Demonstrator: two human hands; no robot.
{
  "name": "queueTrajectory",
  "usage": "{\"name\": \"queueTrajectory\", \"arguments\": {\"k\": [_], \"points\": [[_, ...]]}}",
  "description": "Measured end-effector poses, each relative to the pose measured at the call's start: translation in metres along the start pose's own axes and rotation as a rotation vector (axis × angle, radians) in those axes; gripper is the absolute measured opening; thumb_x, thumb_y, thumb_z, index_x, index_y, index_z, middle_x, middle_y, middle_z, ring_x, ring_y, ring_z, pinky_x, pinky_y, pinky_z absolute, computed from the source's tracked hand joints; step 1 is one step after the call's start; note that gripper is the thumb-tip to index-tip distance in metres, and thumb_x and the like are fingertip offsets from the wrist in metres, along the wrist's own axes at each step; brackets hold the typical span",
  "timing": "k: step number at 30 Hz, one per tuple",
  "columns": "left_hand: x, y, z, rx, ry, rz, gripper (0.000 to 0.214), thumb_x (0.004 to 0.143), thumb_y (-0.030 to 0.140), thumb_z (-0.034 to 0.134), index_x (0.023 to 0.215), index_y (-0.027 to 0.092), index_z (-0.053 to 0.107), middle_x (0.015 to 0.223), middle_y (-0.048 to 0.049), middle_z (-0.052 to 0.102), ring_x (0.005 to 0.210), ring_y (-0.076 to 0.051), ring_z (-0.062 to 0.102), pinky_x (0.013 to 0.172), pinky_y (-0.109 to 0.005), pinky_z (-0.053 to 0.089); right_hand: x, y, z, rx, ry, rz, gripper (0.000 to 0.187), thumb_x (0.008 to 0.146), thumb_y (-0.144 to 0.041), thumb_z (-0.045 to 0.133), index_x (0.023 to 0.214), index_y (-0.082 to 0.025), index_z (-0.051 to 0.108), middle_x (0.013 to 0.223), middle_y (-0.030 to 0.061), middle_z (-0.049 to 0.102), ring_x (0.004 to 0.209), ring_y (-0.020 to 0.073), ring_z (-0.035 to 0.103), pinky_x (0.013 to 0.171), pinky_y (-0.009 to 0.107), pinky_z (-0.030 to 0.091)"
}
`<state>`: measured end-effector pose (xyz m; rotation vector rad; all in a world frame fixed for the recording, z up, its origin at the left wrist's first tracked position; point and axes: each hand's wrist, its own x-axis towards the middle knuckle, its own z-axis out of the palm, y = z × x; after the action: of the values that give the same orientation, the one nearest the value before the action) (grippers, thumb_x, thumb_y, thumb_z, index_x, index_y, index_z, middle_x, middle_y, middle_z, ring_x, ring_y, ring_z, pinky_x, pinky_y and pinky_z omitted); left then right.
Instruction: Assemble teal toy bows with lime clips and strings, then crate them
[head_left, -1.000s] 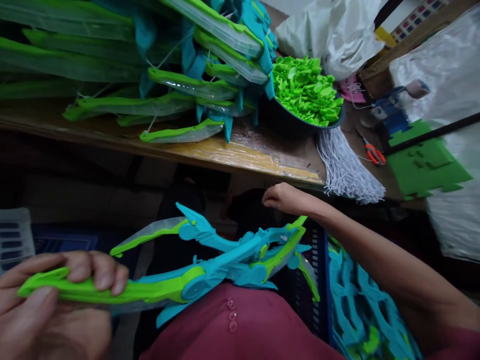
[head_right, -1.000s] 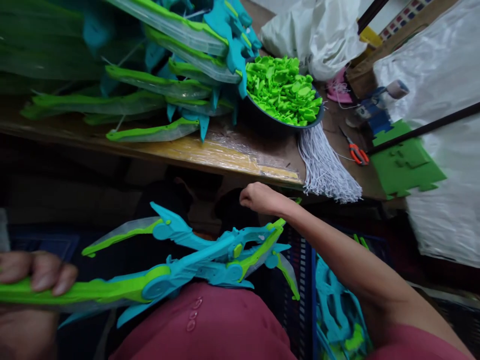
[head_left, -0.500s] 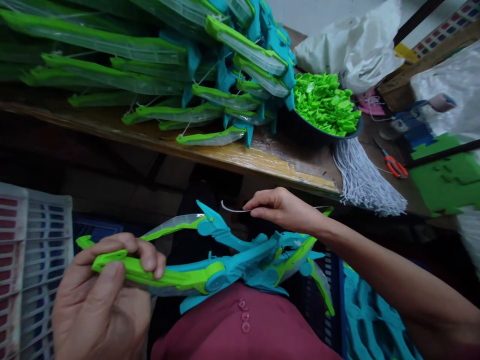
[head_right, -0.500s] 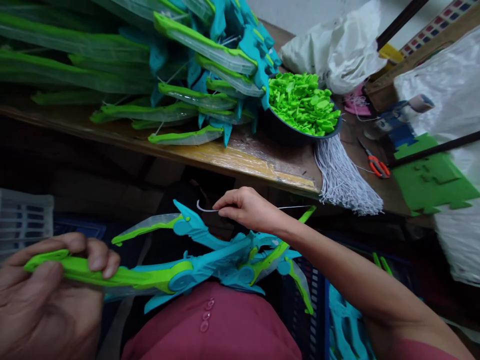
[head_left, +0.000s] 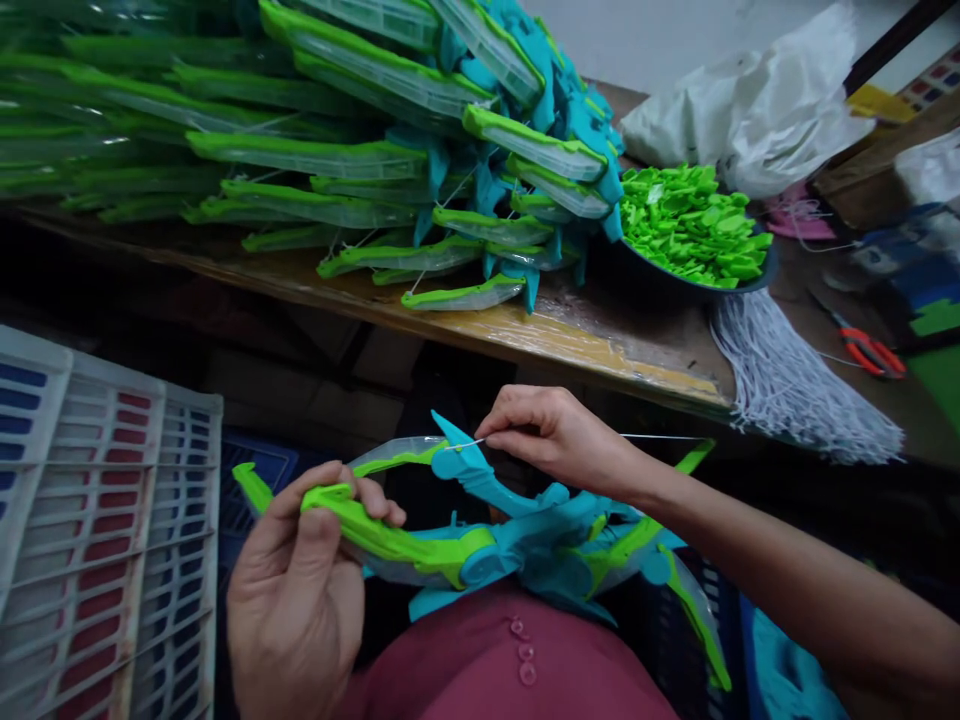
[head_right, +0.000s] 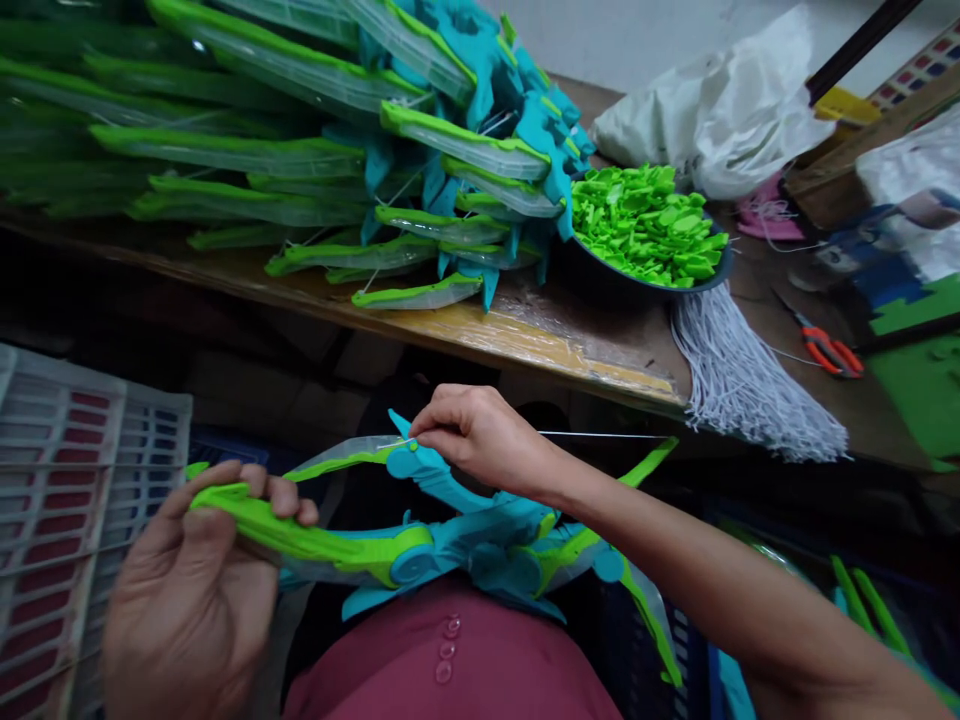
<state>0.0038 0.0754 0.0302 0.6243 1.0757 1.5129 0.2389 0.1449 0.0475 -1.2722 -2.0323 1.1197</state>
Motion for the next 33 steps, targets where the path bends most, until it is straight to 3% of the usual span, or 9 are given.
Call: {"name": "queueTrajectory", "arguments": {"k": [3,5,9,16,22,27,33], "points": [[0.002,0.003,0.002,-0.023,0.024,-0.097,0.019,0.088,0.029,0.078,0.105,0.022,0.075,0.088,-0.0017,0.069,0.079,-0.017,0.068,0.079,-0.035,0.066,0.001,-0.002,0.005,0.087,0.094,-0.001,0.014,0.09,-0.013,0.065,0.091,-0.016,0.079,0.084,0.0019,0.067,0.078,0.0115,0.063,0.07,0.023,0.048],[0.003,0.007,0.006,-0.069,0.0,-0.102,0.021,0.085,0.028,0.081,0.104,0.022,0.074,0.086,-0.0011,0.068,0.077,-0.016,0.067,0.076,-0.033,0.065,0.002,-0.01,0.007,0.133,0.155,-0.004,0.013,0.091,-0.015,0.066,0.09,-0.017,0.079,0.081,0.0014,0.066,0.075,0.0112,0.062,0.068,0.022,0.047],[-0.001,0.02,0.02,-0.161,-0.101,0.025,0.018,0.085,0.031,0.081,0.094,0.021,0.07,0.086,0.0,0.063,0.069,-0.014,0.063,0.063,-0.026,0.059,0.004,-0.044,0.012,0.177,0.222,-0.061,0.014,0.094,-0.018,0.064,0.088,-0.017,0.077,0.075,-0.0005,0.061,0.069,0.0101,0.058,0.062,0.022,0.044],[0.0,0.029,0.019,-0.2,-0.343,0.253,0.034,0.09,0.052,0.07,0.081,0.022,0.058,0.071,0.0023,0.053,0.061,-0.013,0.053,0.055,-0.028,0.049,0.001,-0.103,0.025,0.175,0.234,-0.414,0.015,0.095,-0.01,0.056,0.088,-0.019,0.067,0.072,-0.0021,0.057,0.063,0.0088,0.052,0.056,0.023,0.041],[0.008,0.019,0.01,-0.192,-0.264,0.291,0.035,0.09,0.049,0.063,0.072,0.024,0.046,0.063,0.0023,0.039,0.056,-0.014,0.04,0.058,-0.035,0.042,0.006,-0.106,0.049,0.124,0.21,-0.482,0.017,0.096,-0.011,0.051,0.096,-0.022,0.064,0.075,0.0001,0.06,0.066,0.0124,0.052,0.055,0.027,0.042],[0.013,0.018,0.008,-0.175,-0.37,0.354,0.035,0.09,0.044,0.059,0.07,0.022,0.04,0.059,0.0029,0.037,0.054,-0.014,0.037,0.057,-0.033,0.04,0.012,-0.102,0.056,0.13,0.103,-0.519,0.016,0.092,-0.008,0.049,0.091,-0.02,0.06,0.076,-0.0005,0.053,0.066,0.0121,0.047,0.057,0.027,0.039],[0.013,0.016,0.001,-0.155,-0.366,0.342,0.036,0.093,0.047,0.055,0.071,0.022,0.039,0.058,0.0033,0.037,0.054,-0.014,0.036,0.06,-0.033,0.041,0.018,-0.1,0.056,0.124,0.043,-0.533,0.013,0.092,-0.006,0.049,0.089,-0.018,0.055,0.08,-0.0007,0.053,0.07,0.0111,0.045,0.06,0.027,0.038]]}}
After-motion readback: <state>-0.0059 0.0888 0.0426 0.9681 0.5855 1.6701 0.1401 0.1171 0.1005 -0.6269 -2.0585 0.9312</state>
